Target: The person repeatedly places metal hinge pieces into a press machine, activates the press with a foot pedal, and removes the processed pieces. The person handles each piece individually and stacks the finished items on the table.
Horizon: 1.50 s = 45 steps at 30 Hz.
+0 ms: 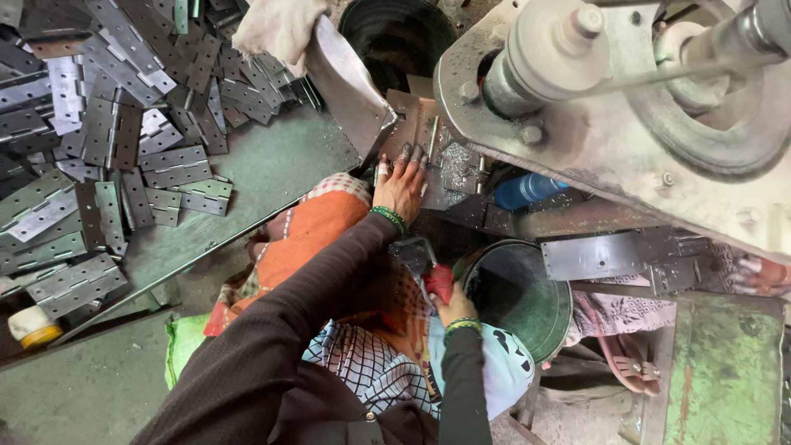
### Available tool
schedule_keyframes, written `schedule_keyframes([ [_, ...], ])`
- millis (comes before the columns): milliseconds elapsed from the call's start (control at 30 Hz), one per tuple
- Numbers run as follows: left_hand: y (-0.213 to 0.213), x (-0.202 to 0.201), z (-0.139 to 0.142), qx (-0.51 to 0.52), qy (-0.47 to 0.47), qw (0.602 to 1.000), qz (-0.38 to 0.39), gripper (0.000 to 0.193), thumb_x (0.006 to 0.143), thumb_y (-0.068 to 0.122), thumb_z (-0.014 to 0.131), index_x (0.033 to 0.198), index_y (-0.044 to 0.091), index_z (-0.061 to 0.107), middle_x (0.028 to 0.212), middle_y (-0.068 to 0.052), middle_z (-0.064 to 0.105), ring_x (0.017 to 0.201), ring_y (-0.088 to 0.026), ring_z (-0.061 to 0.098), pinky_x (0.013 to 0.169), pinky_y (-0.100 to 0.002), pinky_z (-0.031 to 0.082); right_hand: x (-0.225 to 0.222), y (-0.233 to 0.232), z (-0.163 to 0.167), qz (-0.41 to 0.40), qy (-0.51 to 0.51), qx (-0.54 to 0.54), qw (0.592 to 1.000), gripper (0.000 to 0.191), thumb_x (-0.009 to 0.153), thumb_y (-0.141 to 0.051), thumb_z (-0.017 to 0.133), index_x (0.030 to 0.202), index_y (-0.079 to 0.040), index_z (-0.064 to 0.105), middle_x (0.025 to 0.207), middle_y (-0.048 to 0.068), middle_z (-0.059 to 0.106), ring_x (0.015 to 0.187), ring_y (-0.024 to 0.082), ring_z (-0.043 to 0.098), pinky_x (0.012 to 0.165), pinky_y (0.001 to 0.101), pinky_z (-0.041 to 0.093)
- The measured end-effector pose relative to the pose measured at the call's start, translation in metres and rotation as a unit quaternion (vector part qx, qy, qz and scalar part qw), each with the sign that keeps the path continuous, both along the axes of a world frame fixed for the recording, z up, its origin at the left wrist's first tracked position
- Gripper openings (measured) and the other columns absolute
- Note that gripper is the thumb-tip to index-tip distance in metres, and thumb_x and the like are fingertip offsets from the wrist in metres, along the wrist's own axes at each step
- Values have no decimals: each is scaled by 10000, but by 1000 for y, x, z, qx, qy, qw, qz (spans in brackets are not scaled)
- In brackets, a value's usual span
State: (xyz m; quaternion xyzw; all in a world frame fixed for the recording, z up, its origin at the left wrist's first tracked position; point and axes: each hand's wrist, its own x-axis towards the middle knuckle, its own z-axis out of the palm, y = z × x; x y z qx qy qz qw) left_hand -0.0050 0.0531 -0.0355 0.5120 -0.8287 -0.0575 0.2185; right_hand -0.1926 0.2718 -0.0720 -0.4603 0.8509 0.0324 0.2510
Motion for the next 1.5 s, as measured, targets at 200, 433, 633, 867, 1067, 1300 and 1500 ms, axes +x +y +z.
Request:
schedule_keyframes([
  [200, -1, 0, 2, -11, 4, 1000, 2, 548, 983, 265, 494, 1484, 44, 469, 1387, -118, 532, 1319, -347, 456, 1159, -670, 246, 5, 1, -23, -20, -23, -26, 999, 671, 787, -496, 779, 1315, -145, 557, 1164, 250, 705, 1100, 458, 661, 938, 520, 522],
  [433, 1, -1, 1, -61, 42, 997, 14, 542, 968, 262, 497, 1462, 40, 489, 1417, -121, 537, 1278, -338, 474, 1150, -666, 244, -16, -9, 10, 24, -42, 15, 999, 701, 776, -519, 783, 1297, -100, 573, 1171, 257, 700, 1114, 447, 663, 956, 505, 524],
  [633, 3, -1, -1, 0, -9, 1000, -3, 525, 984, 252, 487, 1469, 52, 496, 1392, -116, 537, 1306, -341, 456, 1165, -681, 212, -18, -2, 15, 39, -3, 15, 999, 680, 813, -542, 756, 1291, -94, 574, 1132, 261, 715, 1095, 455, 668, 945, 527, 518],
  [867, 0, -1, -4, 12, 10, 1000, -8, 490, 1004, 270, 479, 1449, 67, 492, 1438, -116, 525, 1355, -346, 435, 1183, -682, 190, 2, 6, -28, -18, -50, -42, 998, 622, 765, -471, 778, 1292, -192, 604, 1157, 217, 726, 1095, 454, 667, 929, 526, 528],
  [1067, 0, -1, -3, 18, -10, 1000, -10, 569, 955, 275, 501, 1476, 50, 477, 1437, -115, 506, 1322, -346, 423, 1146, -688, 200, -5, 0, -26, -14, -24, -8, 1000, 667, 776, -500, 787, 1312, -161, 581, 1183, 234, 709, 1111, 457, 656, 945, 529, 522],
  [1300, 2, 0, -5, 20, -10, 1000, -12, 563, 962, 281, 527, 1477, 58, 475, 1443, -113, 504, 1352, -347, 417, 1174, -686, 202, -17, -3, -2, 22, -18, 33, 999, 672, 781, -540, 778, 1263, -113, 587, 1177, 250, 700, 1114, 456, 658, 947, 527, 521],
  [1500, 2, 1, -5, 6, -33, 999, -10, 598, 921, 292, 552, 1465, 56, 476, 1446, -125, 499, 1335, -355, 424, 1154, -692, 209, 2, 5, -19, -9, -25, -26, 999, 746, 779, -515, 764, 1377, -139, 525, 1145, 270, 698, 1079, 482, 655, 920, 544, 517],
])
